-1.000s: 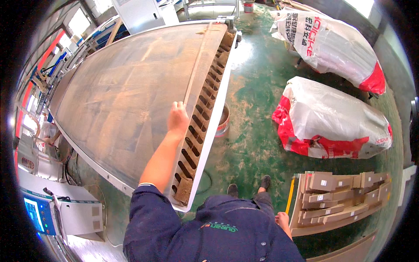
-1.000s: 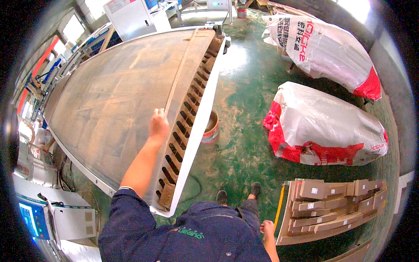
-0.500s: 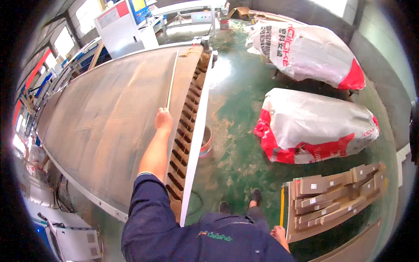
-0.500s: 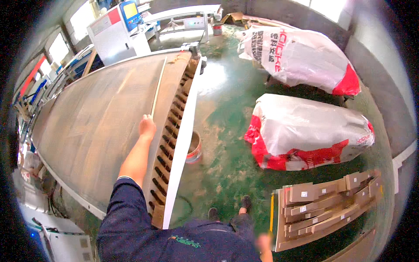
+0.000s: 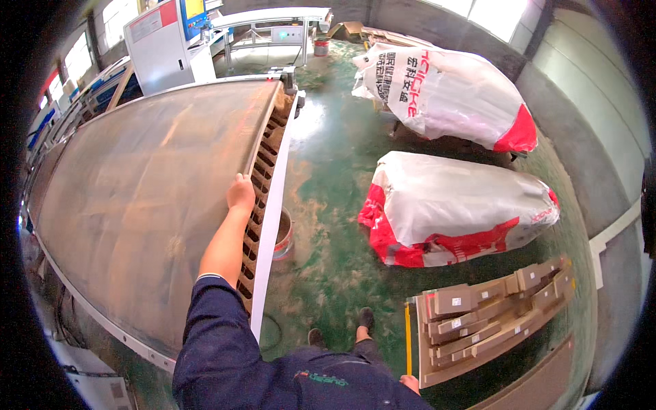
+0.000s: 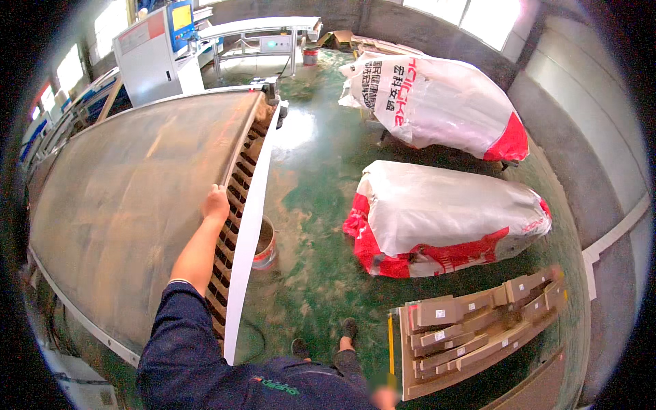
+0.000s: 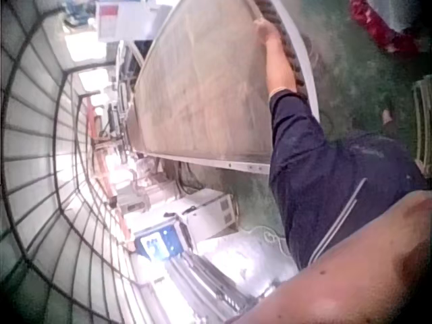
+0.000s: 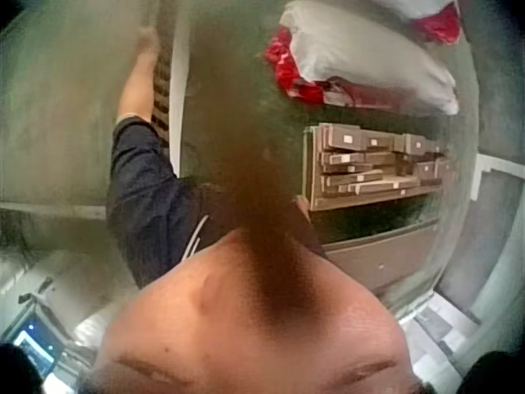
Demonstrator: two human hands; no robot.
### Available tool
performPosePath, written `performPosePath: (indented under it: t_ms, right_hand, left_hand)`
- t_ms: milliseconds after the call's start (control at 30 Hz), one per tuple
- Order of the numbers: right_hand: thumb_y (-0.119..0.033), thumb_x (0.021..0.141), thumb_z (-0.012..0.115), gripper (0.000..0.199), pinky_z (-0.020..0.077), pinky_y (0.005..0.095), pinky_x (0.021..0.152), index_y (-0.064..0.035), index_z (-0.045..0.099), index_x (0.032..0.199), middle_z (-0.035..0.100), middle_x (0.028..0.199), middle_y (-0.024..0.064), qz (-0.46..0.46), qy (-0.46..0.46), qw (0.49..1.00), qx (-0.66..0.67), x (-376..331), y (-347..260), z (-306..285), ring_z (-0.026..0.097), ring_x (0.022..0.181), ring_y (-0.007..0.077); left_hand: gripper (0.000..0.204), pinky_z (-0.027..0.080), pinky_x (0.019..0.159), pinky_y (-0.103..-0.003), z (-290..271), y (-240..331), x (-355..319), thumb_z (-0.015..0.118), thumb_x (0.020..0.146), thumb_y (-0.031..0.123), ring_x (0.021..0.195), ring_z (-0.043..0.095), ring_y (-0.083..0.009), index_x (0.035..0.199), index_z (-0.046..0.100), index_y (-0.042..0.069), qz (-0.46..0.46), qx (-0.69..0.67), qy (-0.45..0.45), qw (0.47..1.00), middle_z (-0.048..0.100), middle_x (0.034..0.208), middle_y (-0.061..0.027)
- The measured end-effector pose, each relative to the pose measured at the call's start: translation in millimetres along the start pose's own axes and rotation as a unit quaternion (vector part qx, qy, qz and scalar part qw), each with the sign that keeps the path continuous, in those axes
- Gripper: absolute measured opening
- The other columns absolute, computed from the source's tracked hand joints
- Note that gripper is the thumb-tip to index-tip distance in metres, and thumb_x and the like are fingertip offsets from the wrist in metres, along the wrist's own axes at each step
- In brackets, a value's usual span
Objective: The person organizes wooden planks by moving them from a workspace onto a stack on the floor, handling each plank individually by hand.
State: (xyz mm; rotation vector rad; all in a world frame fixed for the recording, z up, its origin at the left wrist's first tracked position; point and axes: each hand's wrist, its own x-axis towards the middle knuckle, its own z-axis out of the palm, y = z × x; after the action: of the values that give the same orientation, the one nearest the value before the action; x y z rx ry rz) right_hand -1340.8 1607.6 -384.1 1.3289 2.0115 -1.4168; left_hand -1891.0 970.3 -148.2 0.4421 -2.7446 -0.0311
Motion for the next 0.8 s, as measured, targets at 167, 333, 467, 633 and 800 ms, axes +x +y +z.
performPosePath:
  t_ms: [167,333,467,633,800]
  right_hand:
    - [-0.017,0.081,0.060,0.019,0.0498,0.0337,0.059,0.0016,0.061,0.082,0.065,0.072,0.0112,-0.252,-0.099,0.901,-0.337,26.0,-14.6,12.3,0.064,0.066,0.0222]
    - [-0.015,0.085,0.056,0.022,0.0492,0.0345,0.056,0.0011,0.057,0.099,0.063,0.077,0.0163,-0.172,-0.135,0.966,-0.137,73.6,-13.9,6.9,0.062,0.063,0.0237]
    - [-0.013,0.086,0.055,0.026,0.0498,0.0344,0.057,0.0040,0.056,0.106,0.063,0.080,0.0177,-0.219,-0.171,0.941,-0.191,90.7,-17.8,-0.7,0.062,0.064,0.0234]
    - [-0.018,0.062,0.071,0.014,0.0462,0.0398,0.051,-0.0133,0.058,0.059,0.057,0.059,0.0077,-0.255,-0.173,0.943,-0.126,72.6,-62.6,22.1,0.058,0.057,0.0271]
    - [-0.016,0.081,0.060,0.011,0.0469,0.0348,0.048,-0.0075,0.060,0.087,0.059,0.069,0.0080,0.003,-0.163,0.986,-0.036,22.8,-136.2,46.4,0.058,0.055,0.0211]
  left_hand:
    - [0.012,0.054,0.077,-0.040,-13.8,-22.9,-32.0,0.047,0.090,0.008,0.093,0.063,-0.0299,0.097,0.057,0.004,0.031,0.008,-0.028,0.999,0.057,0.101,-0.0128]
    - [0.007,0.052,0.078,-0.039,-55.5,-25.8,-94.5,0.049,0.090,0.008,0.094,0.061,-0.0313,0.092,0.054,0.003,0.084,-0.083,0.020,0.993,0.056,0.098,-0.0145]
    - [0.012,0.051,0.076,-0.040,-93.8,-37.8,-148.5,0.049,0.093,0.014,0.091,0.060,-0.0311,0.094,0.054,0.004,0.050,-0.116,0.037,0.991,0.055,0.096,-0.0139]
    - [0.016,0.051,0.070,-0.044,-134.2,-79.6,-196.0,0.047,0.095,0.017,0.083,0.060,-0.0364,0.098,0.056,0.004,-0.034,-0.112,0.043,0.992,0.056,0.093,-0.0160]
    - [0.014,0.051,0.066,-0.048,-146.1,-123.0,-223.8,0.047,0.094,0.015,0.078,0.060,-0.0384,0.091,0.054,0.003,-0.058,-0.067,0.067,0.994,0.056,0.092,-0.0164]
